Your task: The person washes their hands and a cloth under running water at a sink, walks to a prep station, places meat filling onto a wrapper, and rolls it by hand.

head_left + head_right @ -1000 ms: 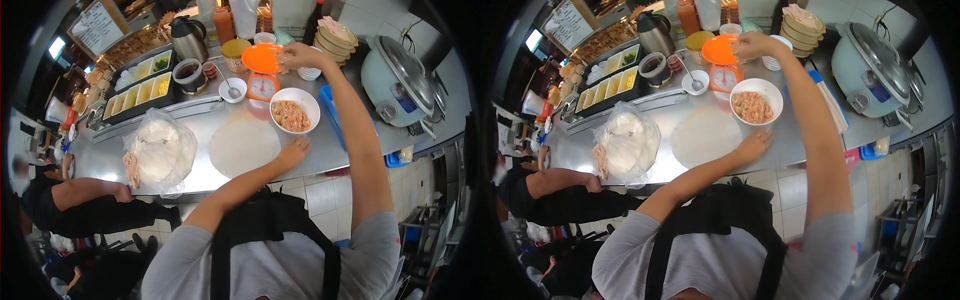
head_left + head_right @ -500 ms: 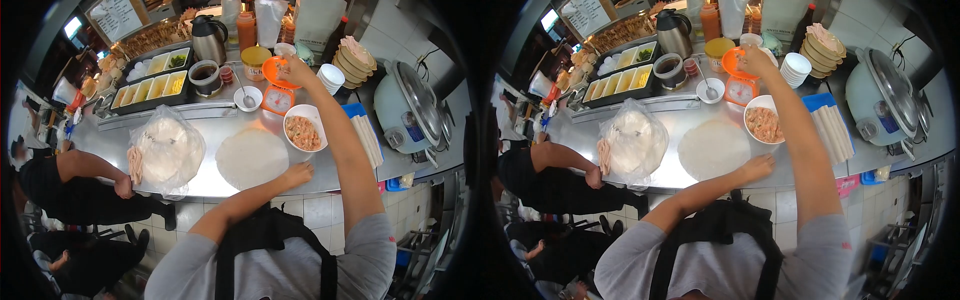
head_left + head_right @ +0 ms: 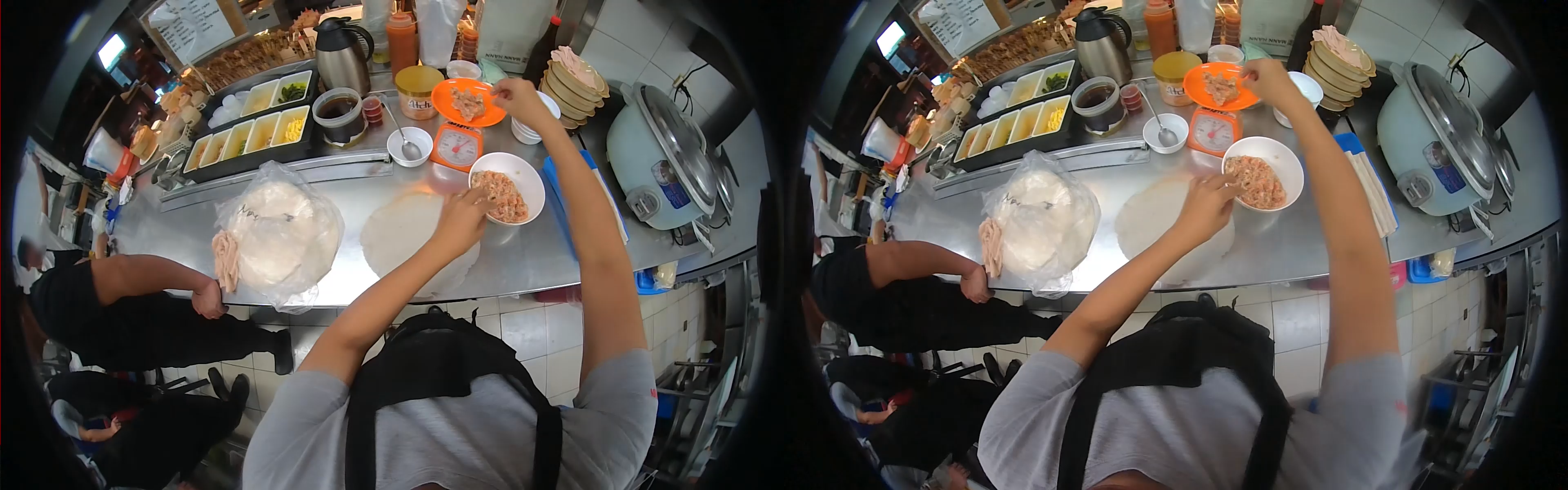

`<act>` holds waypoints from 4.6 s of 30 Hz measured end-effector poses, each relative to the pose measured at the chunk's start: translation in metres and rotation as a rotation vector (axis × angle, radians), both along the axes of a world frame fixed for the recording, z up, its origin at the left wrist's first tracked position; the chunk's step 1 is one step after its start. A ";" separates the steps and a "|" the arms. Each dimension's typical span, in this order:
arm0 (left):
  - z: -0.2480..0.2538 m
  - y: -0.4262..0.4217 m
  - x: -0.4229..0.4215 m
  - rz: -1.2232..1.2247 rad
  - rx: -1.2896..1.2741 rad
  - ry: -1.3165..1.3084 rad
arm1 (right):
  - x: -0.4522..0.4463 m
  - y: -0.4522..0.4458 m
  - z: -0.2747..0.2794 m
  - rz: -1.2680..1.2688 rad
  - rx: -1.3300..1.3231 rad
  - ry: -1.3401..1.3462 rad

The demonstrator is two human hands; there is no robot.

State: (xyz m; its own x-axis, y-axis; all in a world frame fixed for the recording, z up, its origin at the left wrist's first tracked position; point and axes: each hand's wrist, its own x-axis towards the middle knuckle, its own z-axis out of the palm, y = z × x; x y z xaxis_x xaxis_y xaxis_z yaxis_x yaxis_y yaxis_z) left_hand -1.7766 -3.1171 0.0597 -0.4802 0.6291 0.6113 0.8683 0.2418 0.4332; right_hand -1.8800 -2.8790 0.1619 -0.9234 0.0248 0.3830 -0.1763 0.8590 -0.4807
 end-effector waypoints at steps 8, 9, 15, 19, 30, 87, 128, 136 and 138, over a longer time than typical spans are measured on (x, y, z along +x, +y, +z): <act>-0.012 -0.141 0.027 0.171 0.202 -0.612 | -0.028 -0.059 -0.057 -0.268 0.185 0.107; -0.013 -0.157 0.030 0.227 0.221 -0.619 | -0.030 -0.057 -0.059 -0.303 0.160 0.128; -0.034 -0.233 0.051 0.431 0.386 -0.873 | -0.040 -0.010 -0.060 -0.117 -0.179 0.076; -0.031 -0.244 0.059 0.442 0.471 -1.043 | -0.039 0.000 -0.037 -0.255 -0.466 -0.099; -0.027 -0.240 0.048 0.354 0.436 -1.089 | 0.095 -0.010 -0.057 -0.069 -0.032 -0.054; -0.069 -0.145 -0.002 -0.113 -0.164 -0.513 | 0.169 -0.201 -0.192 0.174 -0.152 -0.137; -0.069 -0.166 -0.004 -0.047 -0.028 -0.563 | 0.157 -0.228 -0.170 0.067 0.058 -0.119; -0.074 -0.154 -0.017 -0.106 -0.148 -0.893 | 0.166 -0.219 -0.162 0.004 -0.094 -0.172; -0.074 -0.159 -0.016 -0.107 -0.194 -0.889 | 0.167 -0.217 -0.171 0.106 0.008 -0.202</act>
State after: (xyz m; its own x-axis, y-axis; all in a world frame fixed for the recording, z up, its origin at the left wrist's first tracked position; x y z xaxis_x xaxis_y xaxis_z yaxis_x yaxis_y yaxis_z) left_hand -1.7930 -3.2757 -0.0145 -0.6565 0.7505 -0.0759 0.2568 0.3170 0.9130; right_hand -1.7126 -3.0961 -0.0091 -0.9787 -0.0787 0.1895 -0.1664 0.8449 -0.5083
